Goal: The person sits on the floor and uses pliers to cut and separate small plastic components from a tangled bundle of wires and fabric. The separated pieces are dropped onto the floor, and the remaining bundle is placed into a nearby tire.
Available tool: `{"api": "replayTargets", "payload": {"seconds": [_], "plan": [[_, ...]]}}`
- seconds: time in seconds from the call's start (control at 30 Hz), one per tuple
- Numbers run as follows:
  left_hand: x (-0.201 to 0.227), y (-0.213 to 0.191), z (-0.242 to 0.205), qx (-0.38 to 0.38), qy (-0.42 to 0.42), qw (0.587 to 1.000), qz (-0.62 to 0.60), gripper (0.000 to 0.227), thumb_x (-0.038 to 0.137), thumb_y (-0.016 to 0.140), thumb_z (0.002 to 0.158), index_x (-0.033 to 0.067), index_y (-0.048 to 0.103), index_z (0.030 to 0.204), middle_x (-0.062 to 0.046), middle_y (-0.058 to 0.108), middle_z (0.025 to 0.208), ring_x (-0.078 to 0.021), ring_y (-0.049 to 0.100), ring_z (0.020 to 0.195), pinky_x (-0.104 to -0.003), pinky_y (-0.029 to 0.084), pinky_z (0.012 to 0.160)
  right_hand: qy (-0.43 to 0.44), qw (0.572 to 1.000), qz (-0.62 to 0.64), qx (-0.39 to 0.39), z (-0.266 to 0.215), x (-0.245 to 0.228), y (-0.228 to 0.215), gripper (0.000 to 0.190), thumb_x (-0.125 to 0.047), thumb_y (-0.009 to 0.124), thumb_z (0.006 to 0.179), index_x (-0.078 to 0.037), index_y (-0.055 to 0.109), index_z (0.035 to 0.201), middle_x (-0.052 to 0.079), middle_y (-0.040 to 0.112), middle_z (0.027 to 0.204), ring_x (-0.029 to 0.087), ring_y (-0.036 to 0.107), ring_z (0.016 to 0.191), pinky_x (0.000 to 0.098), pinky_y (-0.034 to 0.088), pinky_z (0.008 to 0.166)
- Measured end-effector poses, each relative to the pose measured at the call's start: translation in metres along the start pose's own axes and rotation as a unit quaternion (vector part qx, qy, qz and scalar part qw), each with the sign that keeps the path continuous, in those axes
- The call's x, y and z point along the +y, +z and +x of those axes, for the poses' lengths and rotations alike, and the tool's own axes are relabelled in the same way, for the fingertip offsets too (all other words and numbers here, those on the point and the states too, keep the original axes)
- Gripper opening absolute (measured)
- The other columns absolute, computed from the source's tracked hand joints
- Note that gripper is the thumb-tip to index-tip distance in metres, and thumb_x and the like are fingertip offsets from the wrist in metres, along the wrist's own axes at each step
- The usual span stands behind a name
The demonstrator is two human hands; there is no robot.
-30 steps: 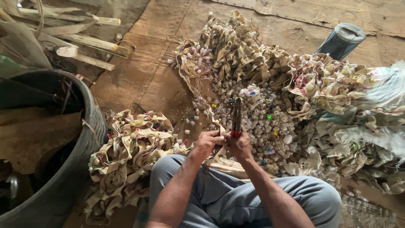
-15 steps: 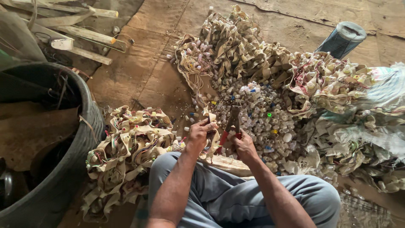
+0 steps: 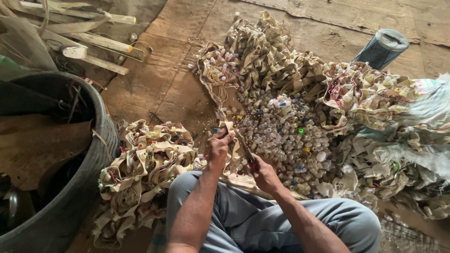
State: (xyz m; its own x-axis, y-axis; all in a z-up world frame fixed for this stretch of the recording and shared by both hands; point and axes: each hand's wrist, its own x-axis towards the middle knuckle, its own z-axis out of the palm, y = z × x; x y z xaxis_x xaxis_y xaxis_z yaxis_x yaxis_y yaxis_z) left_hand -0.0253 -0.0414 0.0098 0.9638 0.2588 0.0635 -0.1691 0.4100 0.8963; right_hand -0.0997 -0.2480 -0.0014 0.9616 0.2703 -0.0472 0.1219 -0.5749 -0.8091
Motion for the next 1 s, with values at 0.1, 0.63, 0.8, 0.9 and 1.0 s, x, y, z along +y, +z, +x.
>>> {"api": "replayTargets", "payload": {"seconds": [0.1, 0.63, 0.8, 0.9, 1.0], "plan": [[0.003, 0.002, -0.005, -0.024, 0.001, 1.0, 0.006, 0.023, 0.001, 0.073, 0.092, -0.0027, 0.076, 0.115, -0.004, 0.076, 0.102, -0.0086, 0.068, 0.088, -0.023, 0.059, 0.08, -0.016, 0.999, 0.028, 0.014, -0.001, -0.019, -0.006, 0.05, -0.009, 0.056, 0.096, -0.016, 0.05, 0.145, 0.013, 0.074, 0.095, 0.022, 0.075, 0.084, 0.037, 0.058, 0.079], [0.016, 0.019, -0.015, -0.014, -0.055, 0.997, 0.053, 0.037, -0.001, 0.075, 0.088, -0.0031, 0.072, 0.124, -0.006, 0.077, 0.106, -0.009, 0.068, 0.086, -0.022, 0.058, 0.077, 0.039, 0.998, -0.048, 0.002, -0.008, -0.052, -0.015, 0.055, -0.01, 0.062, 0.094, -0.016, 0.046, 0.146, 0.022, 0.072, 0.109, 0.041, 0.069, 0.102, 0.0469, 0.053, 0.086], [0.018, 0.016, -0.01, -0.048, -0.091, 0.994, 0.039, 0.04, -0.004, 0.075, 0.087, -0.0038, 0.072, 0.126, -0.008, 0.077, 0.107, -0.0104, 0.068, 0.086, -0.023, 0.057, 0.076, -0.005, 0.999, -0.042, 0.002, -0.008, -0.028, -0.012, 0.063, -0.003, 0.058, 0.089, -0.013, 0.042, 0.149, 0.024, 0.071, 0.111, 0.041, 0.069, 0.102, 0.0456, 0.053, 0.085], [0.028, 0.012, -0.013, -0.071, -0.098, 0.99, 0.069, 0.038, -0.002, 0.072, 0.088, -0.0028, 0.071, 0.126, -0.007, 0.077, 0.107, -0.0099, 0.069, 0.086, -0.023, 0.059, 0.077, -0.063, 0.997, 0.025, -0.024, -0.003, 0.0, -0.004, 0.083, 0.009, 0.048, 0.075, -0.008, 0.034, 0.155, 0.018, 0.071, 0.12, 0.033, 0.071, 0.107, 0.0389, 0.054, 0.09], [0.038, 0.014, -0.015, -0.075, -0.126, 0.987, 0.072, 0.04, -0.002, 0.072, 0.087, -0.0023, 0.072, 0.127, -0.008, 0.078, 0.104, -0.0117, 0.068, 0.081, -0.025, 0.055, 0.072, 0.042, 0.7, 0.701, -0.131, 0.009, 0.019, 0.016, 0.088, 0.011, 0.05, 0.075, -0.001, 0.04, 0.162, 0.005, 0.069, 0.132, 0.016, 0.058, 0.09, 0.0266, 0.047, 0.074]]}}
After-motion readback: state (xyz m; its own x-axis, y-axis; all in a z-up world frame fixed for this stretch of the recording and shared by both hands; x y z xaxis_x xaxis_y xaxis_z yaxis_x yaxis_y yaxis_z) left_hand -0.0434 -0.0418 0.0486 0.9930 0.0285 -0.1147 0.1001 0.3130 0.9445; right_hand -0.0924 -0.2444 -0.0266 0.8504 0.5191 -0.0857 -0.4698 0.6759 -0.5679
